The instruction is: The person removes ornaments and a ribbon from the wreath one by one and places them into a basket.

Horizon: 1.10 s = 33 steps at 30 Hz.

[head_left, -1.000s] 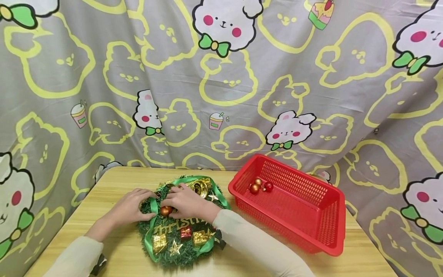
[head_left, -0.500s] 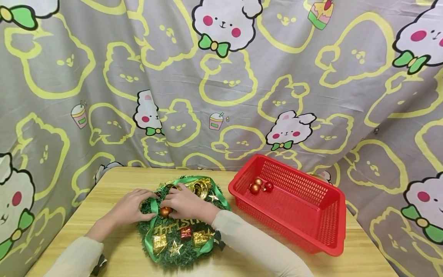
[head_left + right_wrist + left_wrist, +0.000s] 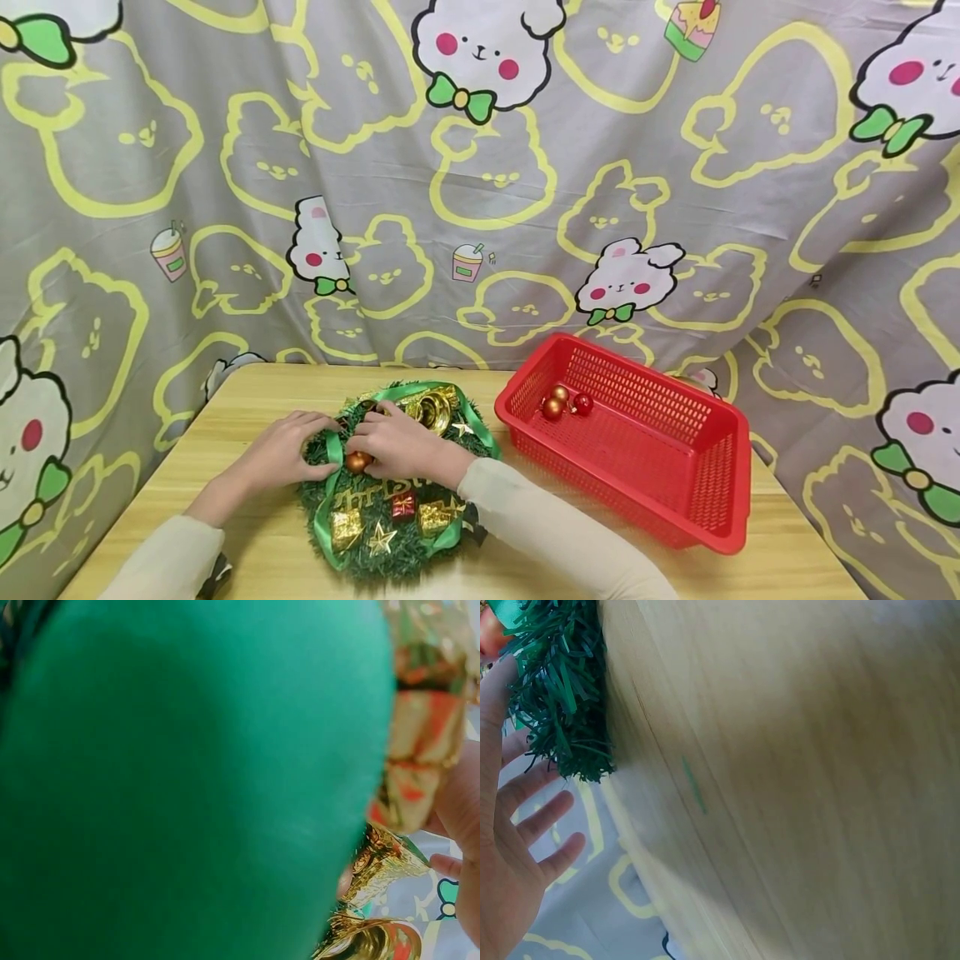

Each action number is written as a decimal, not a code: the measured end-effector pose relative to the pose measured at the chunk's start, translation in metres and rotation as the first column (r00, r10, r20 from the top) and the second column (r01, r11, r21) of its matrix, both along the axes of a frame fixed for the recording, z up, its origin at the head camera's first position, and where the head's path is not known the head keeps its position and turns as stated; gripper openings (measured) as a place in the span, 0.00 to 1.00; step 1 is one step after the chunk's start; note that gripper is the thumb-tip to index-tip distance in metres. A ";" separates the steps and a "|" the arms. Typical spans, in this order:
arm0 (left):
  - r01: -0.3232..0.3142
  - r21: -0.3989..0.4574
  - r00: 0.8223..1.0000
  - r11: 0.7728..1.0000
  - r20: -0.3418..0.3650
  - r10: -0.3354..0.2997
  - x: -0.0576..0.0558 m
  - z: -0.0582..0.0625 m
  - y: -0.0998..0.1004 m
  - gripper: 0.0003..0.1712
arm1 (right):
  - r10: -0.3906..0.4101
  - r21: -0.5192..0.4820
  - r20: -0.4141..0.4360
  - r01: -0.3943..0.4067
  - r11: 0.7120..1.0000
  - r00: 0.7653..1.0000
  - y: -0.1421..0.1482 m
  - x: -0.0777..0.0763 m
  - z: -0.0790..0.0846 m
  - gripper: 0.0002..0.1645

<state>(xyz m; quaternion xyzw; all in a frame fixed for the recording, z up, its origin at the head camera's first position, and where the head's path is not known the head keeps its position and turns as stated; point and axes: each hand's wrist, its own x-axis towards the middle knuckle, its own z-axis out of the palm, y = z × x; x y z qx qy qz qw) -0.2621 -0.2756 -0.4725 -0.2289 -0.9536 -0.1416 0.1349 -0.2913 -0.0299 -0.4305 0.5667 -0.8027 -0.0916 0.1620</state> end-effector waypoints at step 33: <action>0.006 -0.049 0.991 0.999 -0.132 -0.013 0.006 -0.005 0.003 0.34 | 0.006 0.011 -0.039 -0.005 1.000 0.999 0.007 0.002 0.004 0.20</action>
